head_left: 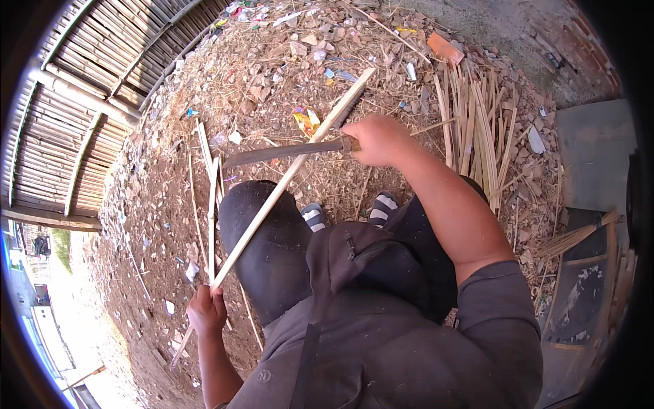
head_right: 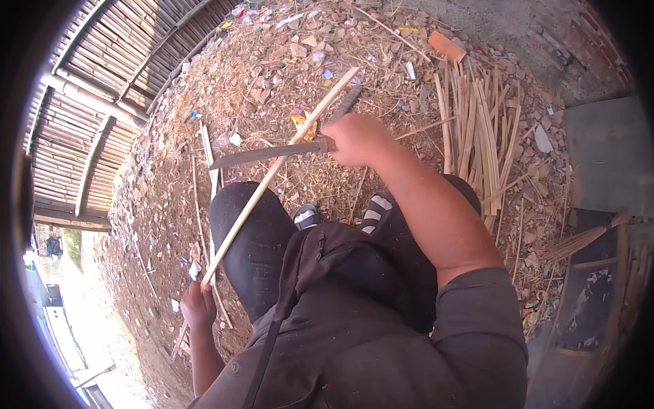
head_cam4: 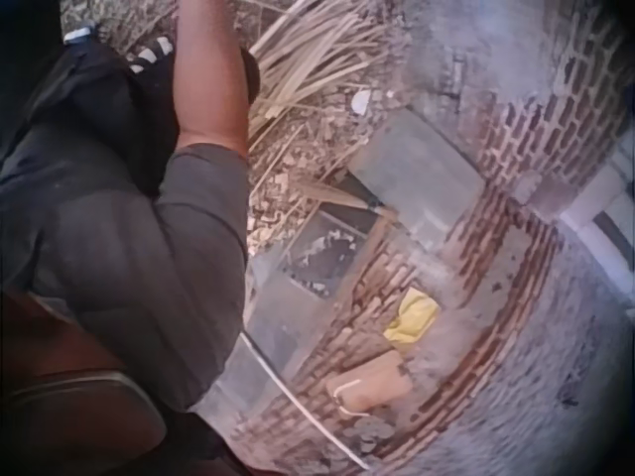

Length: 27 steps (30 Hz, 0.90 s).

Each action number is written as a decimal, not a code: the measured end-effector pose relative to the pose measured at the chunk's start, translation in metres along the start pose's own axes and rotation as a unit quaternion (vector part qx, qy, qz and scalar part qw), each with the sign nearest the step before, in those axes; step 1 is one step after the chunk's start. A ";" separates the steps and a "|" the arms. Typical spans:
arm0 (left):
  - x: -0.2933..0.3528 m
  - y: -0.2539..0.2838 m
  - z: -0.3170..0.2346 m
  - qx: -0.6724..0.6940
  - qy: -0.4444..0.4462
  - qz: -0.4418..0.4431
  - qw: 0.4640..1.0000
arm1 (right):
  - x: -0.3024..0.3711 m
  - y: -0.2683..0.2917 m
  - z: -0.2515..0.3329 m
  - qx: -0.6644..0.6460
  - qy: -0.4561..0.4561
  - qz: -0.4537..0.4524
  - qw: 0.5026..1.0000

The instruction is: The person holds a bamboo strip and shaves along its surface using a knife.

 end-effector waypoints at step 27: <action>-0.021 -0.009 -0.017 0.012 -0.017 -0.018 1.000 | -0.010 0.007 -0.044 -0.021 -0.082 -0.033 0.996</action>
Point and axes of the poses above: each hand's wrist, its own x-axis away from the middle knuckle, its own y-axis out of the back of the hand, z = x × y, the point moved 3 cm from there along -x, towards the middle knuckle, and after that the axes turned 1 degree about -y, right-handed, at the moved point
